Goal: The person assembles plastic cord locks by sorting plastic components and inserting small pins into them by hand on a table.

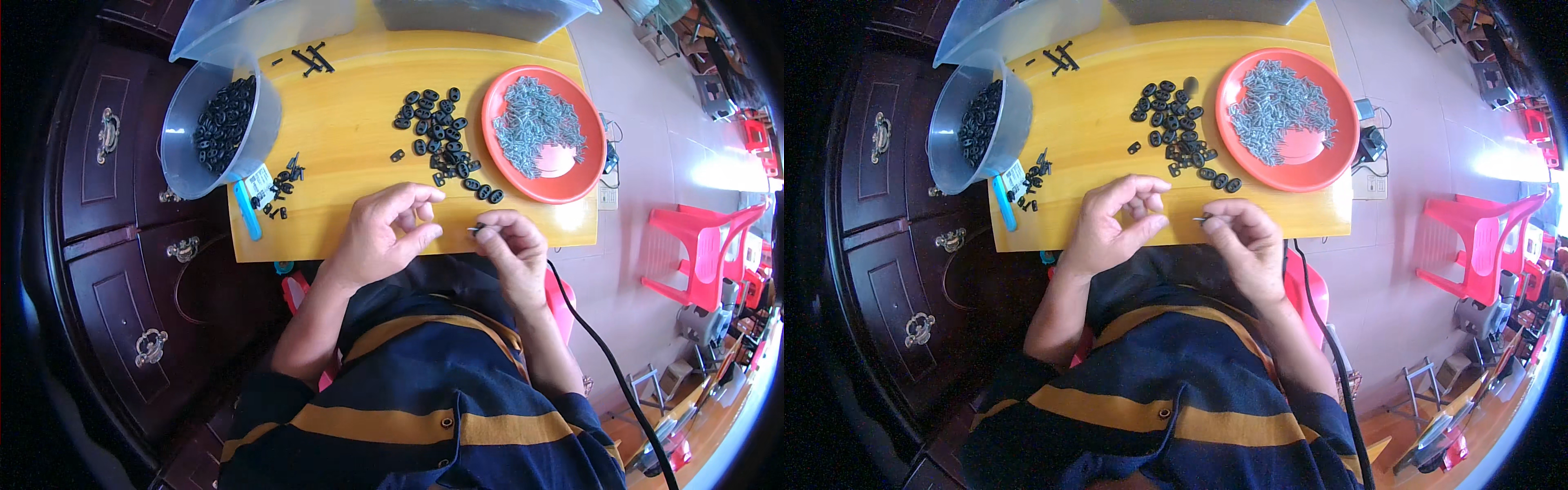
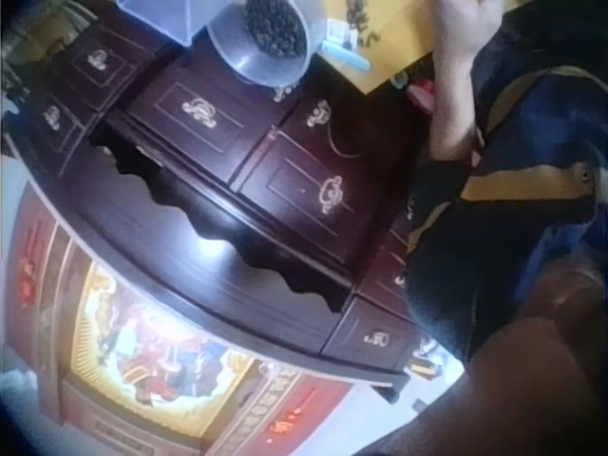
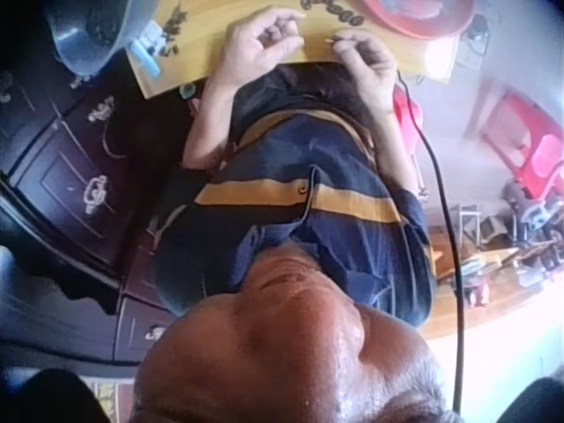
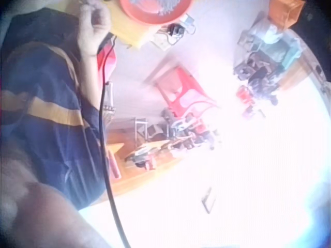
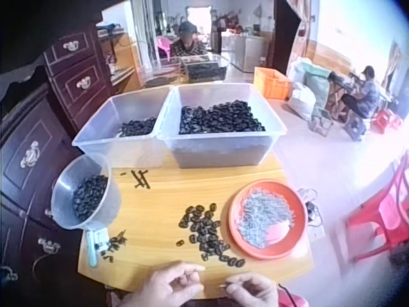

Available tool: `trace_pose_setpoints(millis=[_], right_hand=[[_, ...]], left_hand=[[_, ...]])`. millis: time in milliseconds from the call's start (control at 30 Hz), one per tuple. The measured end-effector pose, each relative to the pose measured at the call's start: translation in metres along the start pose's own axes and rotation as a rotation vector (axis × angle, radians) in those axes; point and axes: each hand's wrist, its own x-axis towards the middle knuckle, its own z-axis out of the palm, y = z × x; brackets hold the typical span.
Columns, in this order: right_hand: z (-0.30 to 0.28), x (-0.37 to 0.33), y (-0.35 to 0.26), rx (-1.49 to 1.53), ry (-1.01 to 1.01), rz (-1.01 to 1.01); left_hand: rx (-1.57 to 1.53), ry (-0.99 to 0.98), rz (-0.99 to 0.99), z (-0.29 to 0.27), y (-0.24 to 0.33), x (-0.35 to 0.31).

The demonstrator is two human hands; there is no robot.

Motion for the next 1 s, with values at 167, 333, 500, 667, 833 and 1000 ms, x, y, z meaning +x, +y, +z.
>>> trace_pose_setpoints(millis=[167, 333, 500, 667, 833, 1000], right_hand=[[-0.018, 0.000, -0.010, 0.034, 0.071, -0.086], [-0.020, 0.001, -0.010, 0.052, 0.107, -0.091], [-0.020, -0.001, -0.005, 0.082, 0.104, -0.074], [-0.015, 0.003, -0.009, 0.095, 0.122, -0.056], [0.004, 0.010, -0.015, 0.060, 0.096, -0.045], [0.021, 0.012, -0.010, 0.076, 0.049, -0.035]], left_hand=[[0.242, 0.009, 0.088, 0.026, 0.008, 0.024], [0.584, 0.027, 0.233, 0.044, -0.001, 0.038], [0.604, 0.045, 0.268, 0.046, -0.009, 0.036], [0.414, 0.136, 0.271, 0.040, -0.011, 0.024], [-0.196, 0.148, 0.004, 0.025, -0.014, 0.002], [-0.450, 0.212, -0.106, 0.020, -0.003, 0.000]])
